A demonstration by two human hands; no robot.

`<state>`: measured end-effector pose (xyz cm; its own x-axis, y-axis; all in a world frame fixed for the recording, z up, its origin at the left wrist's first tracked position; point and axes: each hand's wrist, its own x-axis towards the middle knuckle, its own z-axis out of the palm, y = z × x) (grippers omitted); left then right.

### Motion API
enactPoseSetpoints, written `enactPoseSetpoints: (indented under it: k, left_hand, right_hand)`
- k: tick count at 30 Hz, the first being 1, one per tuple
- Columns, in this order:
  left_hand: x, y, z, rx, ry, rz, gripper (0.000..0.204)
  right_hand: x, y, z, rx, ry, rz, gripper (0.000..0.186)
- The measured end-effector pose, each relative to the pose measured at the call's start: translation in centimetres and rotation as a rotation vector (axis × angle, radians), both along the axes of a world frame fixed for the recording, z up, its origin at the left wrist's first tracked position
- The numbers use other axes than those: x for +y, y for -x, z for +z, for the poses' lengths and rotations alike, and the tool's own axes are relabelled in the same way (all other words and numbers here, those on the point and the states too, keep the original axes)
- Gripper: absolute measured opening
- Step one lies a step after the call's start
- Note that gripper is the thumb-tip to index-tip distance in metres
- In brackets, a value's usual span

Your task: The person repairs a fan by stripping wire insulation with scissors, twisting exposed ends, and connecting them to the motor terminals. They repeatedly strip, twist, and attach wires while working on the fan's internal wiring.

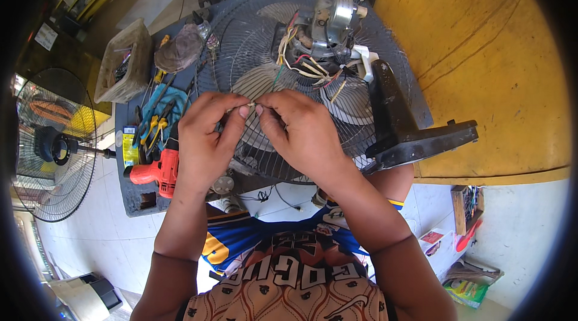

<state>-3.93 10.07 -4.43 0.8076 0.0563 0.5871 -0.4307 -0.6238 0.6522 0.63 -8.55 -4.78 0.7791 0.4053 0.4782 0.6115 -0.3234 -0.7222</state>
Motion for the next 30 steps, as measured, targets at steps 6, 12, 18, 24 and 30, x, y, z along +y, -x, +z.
enactPoseSetpoints:
  k: [6, 12, 18, 24, 30]
  left_hand:
    - [0.4, -0.3, 0.4, 0.082, -0.036, -0.044, 0.011]
    - [0.9, -0.9, 0.6, 0.138, -0.023, -0.094, 0.016]
    - [1.3, -0.3, -0.5, 0.175, 0.326, -0.189, 0.021]
    - [1.9, 1.5, -0.6, 0.226, 0.292, -0.021, 0.016]
    - [0.3, 2.9, 0.5, 0.179, 0.009, 0.063, 0.008]
  right_hand:
    - [0.1, -0.1, -0.4, -0.045, 0.024, 0.009, 0.012]
    - [0.5, 0.0, -0.3, -0.008, 0.002, 0.019, 0.015]
    - [0.1, 0.3, -0.2, 0.192, -0.110, 0.058, 0.017]
    - [0.2, 0.3, 0.1, 0.139, -0.078, 0.024, 0.017]
    - [0.7, 1.2, -0.6, -0.071, -0.048, 0.056, 0.021]
